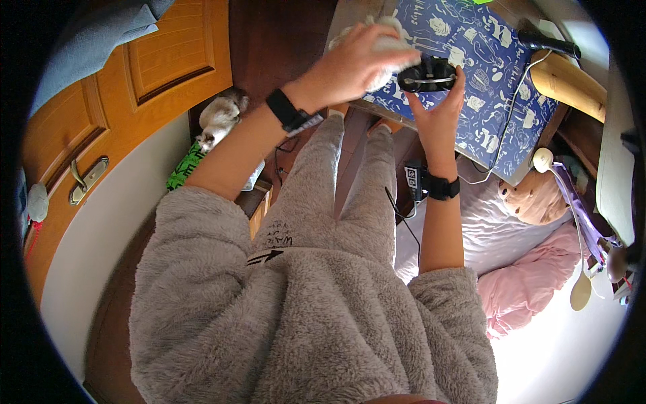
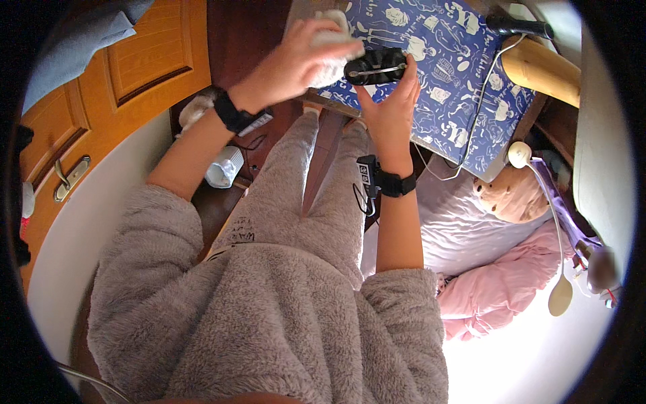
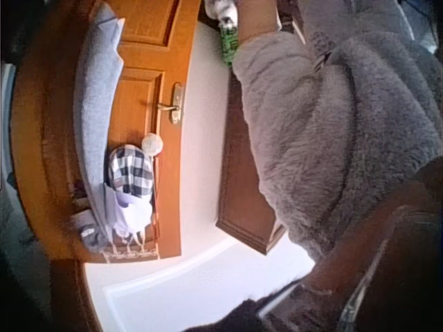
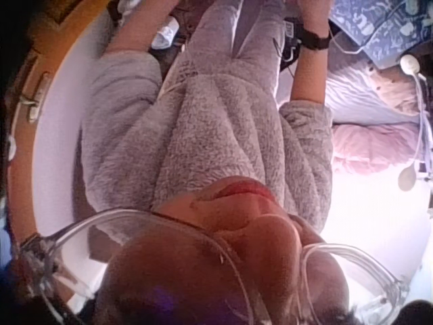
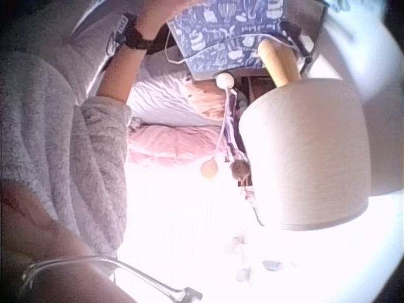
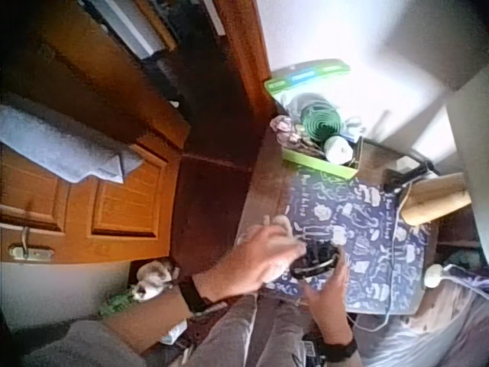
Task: The person wipes a bedside table and headboard with a cloth, then picks up and places a book and papers, and finally picks up a pair of gloves. The actions are performed in a bedroom with a bed, lamp, and various items on the table.
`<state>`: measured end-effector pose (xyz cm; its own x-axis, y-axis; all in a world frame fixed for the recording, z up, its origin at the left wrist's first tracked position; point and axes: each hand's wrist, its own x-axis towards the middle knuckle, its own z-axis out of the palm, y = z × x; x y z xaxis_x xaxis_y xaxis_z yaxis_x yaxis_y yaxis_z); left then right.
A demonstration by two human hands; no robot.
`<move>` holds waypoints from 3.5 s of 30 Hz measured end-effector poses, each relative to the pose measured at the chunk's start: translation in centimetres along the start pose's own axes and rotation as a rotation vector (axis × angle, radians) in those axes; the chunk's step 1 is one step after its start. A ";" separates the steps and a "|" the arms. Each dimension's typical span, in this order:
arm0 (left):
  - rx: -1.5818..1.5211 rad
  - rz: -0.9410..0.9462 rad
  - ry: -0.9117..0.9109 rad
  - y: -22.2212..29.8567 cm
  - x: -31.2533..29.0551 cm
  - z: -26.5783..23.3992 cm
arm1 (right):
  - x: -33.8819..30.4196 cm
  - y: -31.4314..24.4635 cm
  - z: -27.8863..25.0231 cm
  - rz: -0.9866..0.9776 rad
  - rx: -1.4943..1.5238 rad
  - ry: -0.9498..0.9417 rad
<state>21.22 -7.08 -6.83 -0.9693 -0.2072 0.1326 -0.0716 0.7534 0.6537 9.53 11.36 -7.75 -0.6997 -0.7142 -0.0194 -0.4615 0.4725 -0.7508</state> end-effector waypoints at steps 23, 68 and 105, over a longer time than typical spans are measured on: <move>-0.008 -0.205 -0.057 6.5 -7.1 2.5 | 0.0 0.8 0.4 -0.023 -0.010 0.011; -0.006 -0.355 0.051 7.4 -6.3 1.1 | 0.4 0.3 0.1 -0.020 0.021 0.015; -0.032 -0.375 0.189 5.3 0.9 5.6 | -2.6 2.1 -2.1 0.349 -0.042 0.177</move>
<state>18.69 0.25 -7.46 -0.8168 -0.5768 0.0136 -0.4012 0.5847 0.7051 9.22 15.34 -7.88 -0.9000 -0.4084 -0.1523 -0.1984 0.6949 -0.6912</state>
